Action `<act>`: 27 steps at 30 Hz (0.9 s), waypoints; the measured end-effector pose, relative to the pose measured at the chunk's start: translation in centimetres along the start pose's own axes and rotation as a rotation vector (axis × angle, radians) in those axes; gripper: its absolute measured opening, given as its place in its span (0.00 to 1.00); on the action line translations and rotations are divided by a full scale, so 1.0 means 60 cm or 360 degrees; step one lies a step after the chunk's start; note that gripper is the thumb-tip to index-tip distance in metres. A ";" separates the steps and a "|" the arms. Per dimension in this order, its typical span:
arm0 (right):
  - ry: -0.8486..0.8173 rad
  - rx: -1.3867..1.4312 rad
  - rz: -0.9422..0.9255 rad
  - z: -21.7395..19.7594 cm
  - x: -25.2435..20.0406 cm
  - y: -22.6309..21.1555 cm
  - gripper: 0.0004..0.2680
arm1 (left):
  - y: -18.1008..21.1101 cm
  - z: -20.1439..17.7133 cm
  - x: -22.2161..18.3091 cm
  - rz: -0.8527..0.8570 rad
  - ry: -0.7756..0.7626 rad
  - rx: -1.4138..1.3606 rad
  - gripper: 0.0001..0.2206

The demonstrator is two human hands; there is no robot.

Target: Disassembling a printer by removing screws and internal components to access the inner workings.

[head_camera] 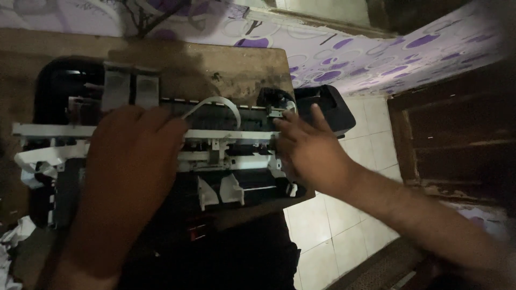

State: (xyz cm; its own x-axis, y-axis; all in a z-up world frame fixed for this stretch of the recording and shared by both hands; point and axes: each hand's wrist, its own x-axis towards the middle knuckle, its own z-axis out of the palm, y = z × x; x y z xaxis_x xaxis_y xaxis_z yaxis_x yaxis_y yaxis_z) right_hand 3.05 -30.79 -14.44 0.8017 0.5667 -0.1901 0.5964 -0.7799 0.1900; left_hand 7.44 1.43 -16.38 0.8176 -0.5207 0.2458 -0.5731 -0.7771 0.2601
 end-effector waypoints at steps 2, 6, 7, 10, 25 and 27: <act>0.0069 0.0123 -0.0010 -0.013 0.005 -0.007 0.11 | -0.001 0.003 0.002 -0.0003 -0.0012 0.0004 0.10; 0.0182 0.0428 0.0107 -0.017 -0.004 0.011 0.10 | 0.002 -0.009 0.011 0.0020 -0.0039 -0.0100 0.08; 0.0184 0.0438 0.0112 -0.028 -0.015 0.013 0.10 | -0.001 -0.006 0.011 0.0024 -0.0048 -0.0096 0.08; 0.0343 0.0644 0.0209 -0.052 -0.043 0.020 0.09 | -0.006 -0.002 0.010 0.0021 -0.0060 -0.0121 0.11; 0.1346 0.1125 0.0633 0.027 -0.147 -0.070 0.05 | 0.038 -0.027 -0.016 -0.0113 -0.0069 0.0098 0.22; 0.1413 0.1127 0.0652 0.030 -0.152 -0.077 0.06 | 0.048 -0.021 -0.002 0.0065 -0.0697 -0.0089 0.27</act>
State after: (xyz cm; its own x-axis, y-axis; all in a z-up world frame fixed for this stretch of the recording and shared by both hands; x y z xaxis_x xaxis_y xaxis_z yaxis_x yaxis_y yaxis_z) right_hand -7.12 -32.83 -15.34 0.8405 0.0115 0.5416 0.3594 -0.7600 -0.5416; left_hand 5.59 -0.29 -14.46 0.7338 -0.6605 -0.1590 -0.5975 -0.7388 0.3116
